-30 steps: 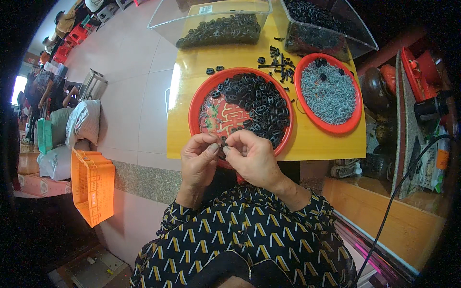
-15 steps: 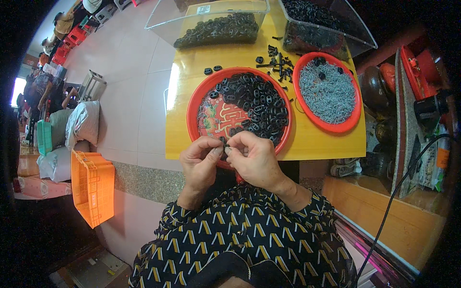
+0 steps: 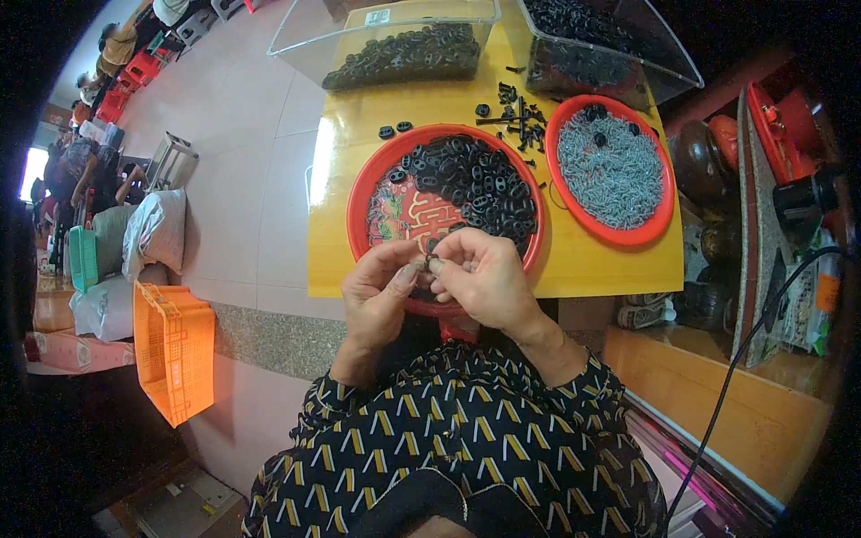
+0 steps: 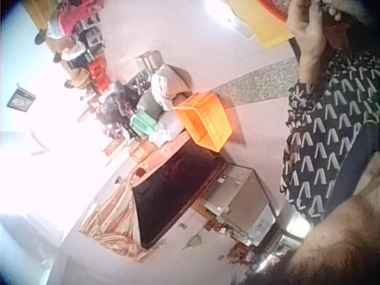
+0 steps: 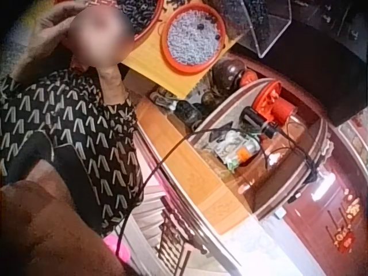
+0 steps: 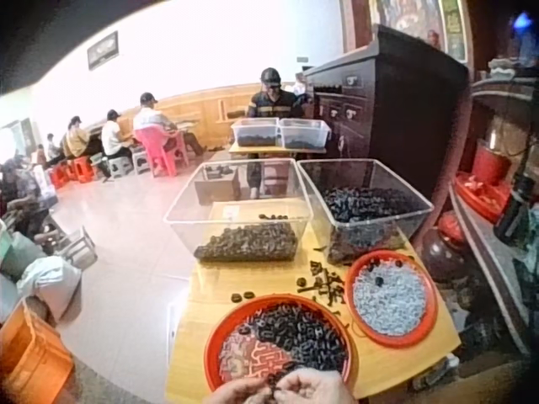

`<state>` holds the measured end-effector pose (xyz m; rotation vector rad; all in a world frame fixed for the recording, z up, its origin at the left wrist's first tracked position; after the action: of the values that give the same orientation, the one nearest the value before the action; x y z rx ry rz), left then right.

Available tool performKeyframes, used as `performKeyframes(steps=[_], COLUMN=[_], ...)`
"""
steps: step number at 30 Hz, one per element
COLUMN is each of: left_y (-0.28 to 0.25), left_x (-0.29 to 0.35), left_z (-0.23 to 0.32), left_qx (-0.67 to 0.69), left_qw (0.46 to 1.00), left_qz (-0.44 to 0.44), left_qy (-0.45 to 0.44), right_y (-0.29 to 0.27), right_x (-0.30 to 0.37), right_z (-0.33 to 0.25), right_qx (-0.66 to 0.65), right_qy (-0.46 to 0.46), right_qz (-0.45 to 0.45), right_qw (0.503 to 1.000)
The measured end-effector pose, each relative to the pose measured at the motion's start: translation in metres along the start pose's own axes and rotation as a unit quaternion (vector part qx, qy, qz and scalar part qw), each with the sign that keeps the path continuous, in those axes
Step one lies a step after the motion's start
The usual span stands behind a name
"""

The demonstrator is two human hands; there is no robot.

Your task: The person sits at a table and assembles small black plastic components by hand. They pick up a black ring and a small black piece, fit them together, and place the assembled unit into a red tray. This repetitive assembly process continues for the duration of the clip.

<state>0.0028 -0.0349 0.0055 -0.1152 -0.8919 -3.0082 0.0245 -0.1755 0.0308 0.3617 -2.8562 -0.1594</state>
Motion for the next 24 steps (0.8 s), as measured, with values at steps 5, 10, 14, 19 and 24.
performKeyframes(steps=[5,10,14,19,24], left_y=[-0.011,-0.007,-0.007,-0.004,-0.004], left_x=[-0.006,-0.009,-0.012,-0.011,-0.010], left_z=[0.006,0.018,0.017,0.013,0.010], left_qx=[-0.277,-0.387,-0.392,-0.355,-0.352], left_qw=[0.942,0.888,0.885,0.911,0.920], left_qz=[-0.121,-0.168,-0.176,-0.147,-0.127], left_qy=[0.145,0.185,0.180,0.151,0.119], right_y=[-0.003,-0.005,-0.004,-0.002,-0.002], right_x=[0.003,0.007,0.008,0.009,0.007], right_z=[0.005,0.002,0.001,-0.001,0.004], right_qx=[0.015,0.044,0.053,0.047,0.064], right_qy=[0.028,0.038,0.019,0.001,-0.011], right_qz=[-0.024,-0.019,-0.016,-0.005,0.008], right_qw=[0.999,0.998,0.998,0.999,0.998])
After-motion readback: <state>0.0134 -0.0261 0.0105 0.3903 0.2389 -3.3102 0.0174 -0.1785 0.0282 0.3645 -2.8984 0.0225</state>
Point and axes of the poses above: each hand's wrist, its own x-axis away from the middle knuckle, its own y-axis out of the palm, z = x × y, the point moved 1 cm from there along -x, towards the middle knuckle, and after that the axes turned 2 degrees about x, right-handed, at the moved point
